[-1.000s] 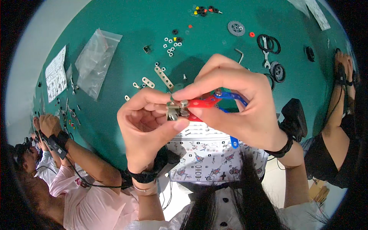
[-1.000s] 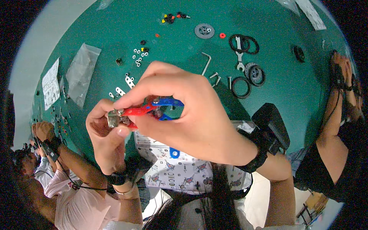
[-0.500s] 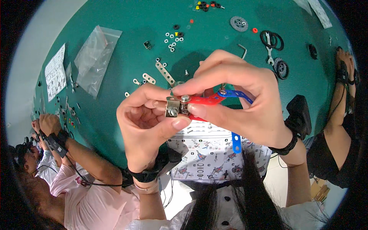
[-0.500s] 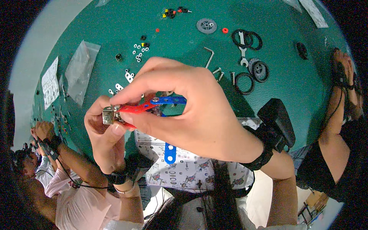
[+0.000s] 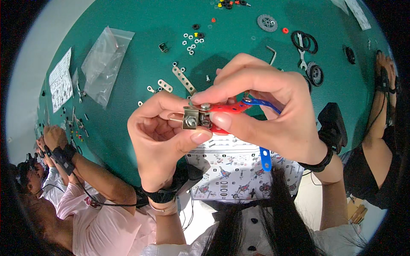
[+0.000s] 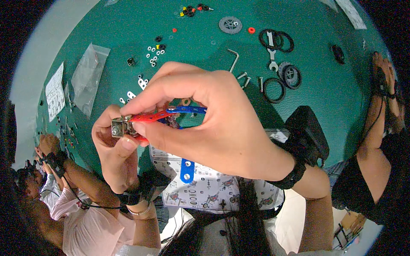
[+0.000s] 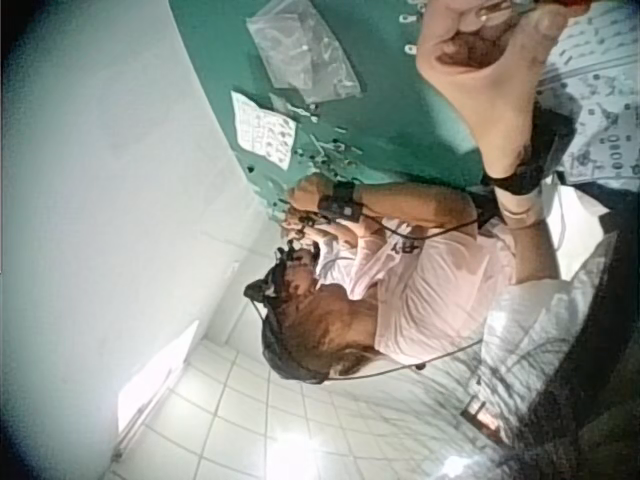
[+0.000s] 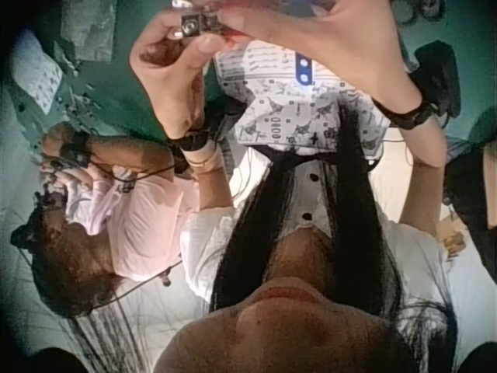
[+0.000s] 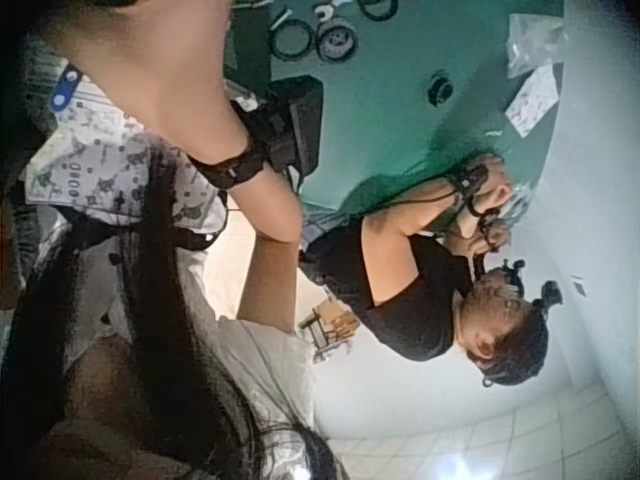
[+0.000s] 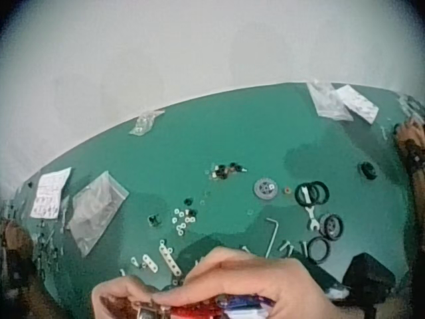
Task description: The person assembles a toy motorcycle by joining metal plates and plastic pieces with screws and nuts, referring to an instruction manual. They connect the metal frame components and attach red and blue plastic parts to the assembly.
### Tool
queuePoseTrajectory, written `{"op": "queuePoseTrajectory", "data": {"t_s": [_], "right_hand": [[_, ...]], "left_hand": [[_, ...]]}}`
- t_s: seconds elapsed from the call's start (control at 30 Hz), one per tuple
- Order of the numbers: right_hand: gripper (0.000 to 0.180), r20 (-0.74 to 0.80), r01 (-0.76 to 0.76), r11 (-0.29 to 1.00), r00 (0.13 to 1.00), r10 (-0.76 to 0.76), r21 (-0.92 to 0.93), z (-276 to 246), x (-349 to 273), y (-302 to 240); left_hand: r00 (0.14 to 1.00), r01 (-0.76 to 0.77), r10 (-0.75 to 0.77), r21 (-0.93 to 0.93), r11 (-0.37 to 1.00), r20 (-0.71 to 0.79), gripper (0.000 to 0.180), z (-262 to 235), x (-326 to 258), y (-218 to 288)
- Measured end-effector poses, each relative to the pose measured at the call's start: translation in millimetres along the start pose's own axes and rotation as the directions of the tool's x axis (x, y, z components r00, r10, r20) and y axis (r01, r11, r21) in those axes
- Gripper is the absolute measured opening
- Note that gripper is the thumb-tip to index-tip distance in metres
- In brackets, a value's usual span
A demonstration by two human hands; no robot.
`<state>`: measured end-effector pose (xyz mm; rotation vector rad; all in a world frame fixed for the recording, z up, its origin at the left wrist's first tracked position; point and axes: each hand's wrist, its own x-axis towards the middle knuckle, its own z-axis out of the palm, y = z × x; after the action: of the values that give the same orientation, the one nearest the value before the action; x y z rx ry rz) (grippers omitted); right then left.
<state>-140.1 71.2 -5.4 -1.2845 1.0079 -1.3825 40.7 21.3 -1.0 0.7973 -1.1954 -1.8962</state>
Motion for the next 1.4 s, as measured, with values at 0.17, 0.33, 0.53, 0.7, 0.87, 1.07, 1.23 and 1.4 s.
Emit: {"op": "queuePoseTrajectory", "data": {"t_s": [0.17,0.33,0.53,0.7,0.87,1.07,1.23,1.4], "right_hand": [[0.025,-0.004,-0.003,1.000,1.000,0.003,0.018,0.6,-0.2,2.7],[0.026,-0.013,-0.001,1.000,1.000,0.001,0.009,-0.1,-0.9,4.2],[0.029,0.015,0.034,0.999,0.999,-0.034,-0.016,0.2,2.1,-1.4],[0.023,0.059,0.060,0.958,0.997,-0.046,-0.281,-8.6,6.4,-16.3],[0.015,0.057,0.182,0.848,0.982,-0.178,-0.497,-10.9,6.6,-11.2],[0.016,0.053,0.204,0.811,0.976,-0.210,-0.548,-8.8,5.6,-13.1],[0.015,0.086,0.193,0.786,0.981,-0.176,-0.588,-9.5,6.2,-14.9],[0.018,0.107,0.157,0.789,0.988,-0.115,-0.594,-7.4,5.8,-11.7]], "left_hand": [[1.000,0.000,0.000,0.011,1.000,0.002,0.033,1.5,0.5,-0.3],[1.000,-0.002,0.002,-0.014,1.000,0.007,0.033,2.6,1.1,-2.0],[0.999,-0.019,0.021,0.061,0.998,-0.038,0.035,5.4,0.2,2.5],[0.998,-0.034,0.037,0.055,0.998,-0.053,0.032,0.4,4.0,-3.0],[0.999,-0.033,0.034,0.027,0.999,-0.032,0.028,3.7,2.6,-2.0],[0.988,-0.152,0.155,0.110,0.982,-0.012,0.023,9.8,1.1,-3.3],[0.993,-0.113,0.114,0.235,0.965,0.008,0.021,7.9,0.8,-2.3],[0.999,-0.042,0.044,0.306,0.951,0.001,0.019,6.3,-0.3,1.5]]}}
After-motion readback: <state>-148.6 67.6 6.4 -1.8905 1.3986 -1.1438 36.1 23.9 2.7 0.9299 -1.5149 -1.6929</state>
